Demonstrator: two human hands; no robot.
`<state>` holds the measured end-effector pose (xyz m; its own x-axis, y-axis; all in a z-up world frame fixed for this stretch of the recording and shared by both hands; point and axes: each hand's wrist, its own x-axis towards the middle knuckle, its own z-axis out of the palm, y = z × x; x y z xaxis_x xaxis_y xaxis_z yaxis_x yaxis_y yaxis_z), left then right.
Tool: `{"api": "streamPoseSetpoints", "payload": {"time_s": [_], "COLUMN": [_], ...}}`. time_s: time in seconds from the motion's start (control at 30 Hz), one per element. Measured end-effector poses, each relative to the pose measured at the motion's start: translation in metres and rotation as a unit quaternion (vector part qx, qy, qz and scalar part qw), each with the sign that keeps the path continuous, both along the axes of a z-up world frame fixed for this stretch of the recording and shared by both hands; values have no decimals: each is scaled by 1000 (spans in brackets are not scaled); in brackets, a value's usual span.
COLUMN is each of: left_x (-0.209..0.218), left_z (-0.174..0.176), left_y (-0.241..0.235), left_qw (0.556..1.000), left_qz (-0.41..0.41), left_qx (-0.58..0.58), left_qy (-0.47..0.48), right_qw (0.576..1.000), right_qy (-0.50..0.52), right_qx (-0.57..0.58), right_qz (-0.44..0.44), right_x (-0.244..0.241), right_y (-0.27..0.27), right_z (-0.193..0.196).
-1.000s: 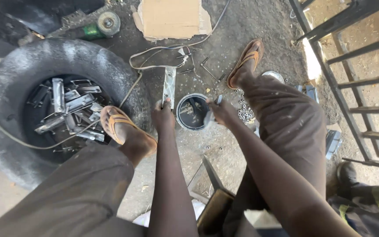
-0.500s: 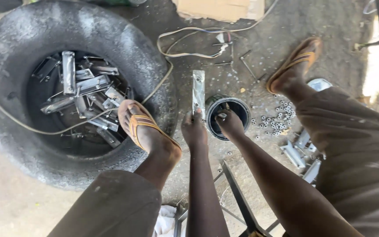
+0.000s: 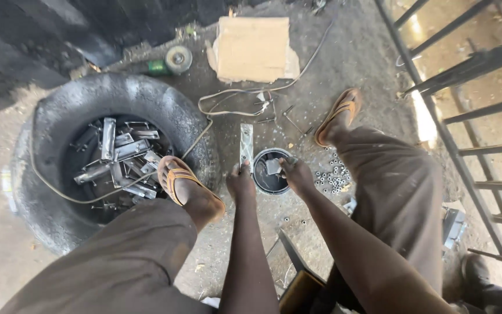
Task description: The person is manually dipping various metal brackets and components into a small container of paint or protective coating and then placing them on the ground to dry.
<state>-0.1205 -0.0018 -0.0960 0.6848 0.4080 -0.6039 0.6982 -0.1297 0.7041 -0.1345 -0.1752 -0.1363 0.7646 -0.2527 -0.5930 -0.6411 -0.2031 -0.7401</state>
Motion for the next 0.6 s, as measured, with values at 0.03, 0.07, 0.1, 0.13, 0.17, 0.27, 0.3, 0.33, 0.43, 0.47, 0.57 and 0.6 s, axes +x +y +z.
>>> {"api": "streamPoseSetpoints", "payload": {"time_s": [0.03,0.07,0.1,0.13,0.17,0.27,0.3,0.33,0.43,0.47,0.57,0.6], "left_x": [-4,-7,-11,-17,-22,-31,-33,-33,-39,-38,-40,-43], "left_z": [16,33,49,46,44,50,53,63,84,90,119,131], "left_y": [-2,0,2,6,10,20,24,29,31,32,31,33], "left_qw": [1000,1000,1000,999,999,997,997,996,992,990,985,983], "left_qz": [-2,-10,-17,-18,-30,-40,-34,-38,-70,-74,-91,-103], "left_qx": [0,-1,-2,3,6,1,-9,-3,22,25,32,36], "left_qy": [-11,-14,-18,-29,-34,-60,-68,-77,-102,-120,-146,-150], "right_qw": [1000,998,993,992,986,968,958,956,931,923,912,911], "right_qy": [-11,-21,-32,-42,-51,-61,-48,-57,-30,-32,-36,-36], "right_qx": [0,38,76,82,107,155,174,182,209,233,267,274], "right_qz": [-2,-43,-82,-83,-117,-188,-222,-224,-297,-305,-310,-307], "right_x": [-2,-3,-4,-12,-19,-29,-28,-27,-29,-27,-31,-33], "right_y": [-5,-6,-6,-5,-4,-7,-8,-10,-26,-30,-35,-33], "right_z": [2,4,5,23,41,63,63,61,45,37,54,65]}}
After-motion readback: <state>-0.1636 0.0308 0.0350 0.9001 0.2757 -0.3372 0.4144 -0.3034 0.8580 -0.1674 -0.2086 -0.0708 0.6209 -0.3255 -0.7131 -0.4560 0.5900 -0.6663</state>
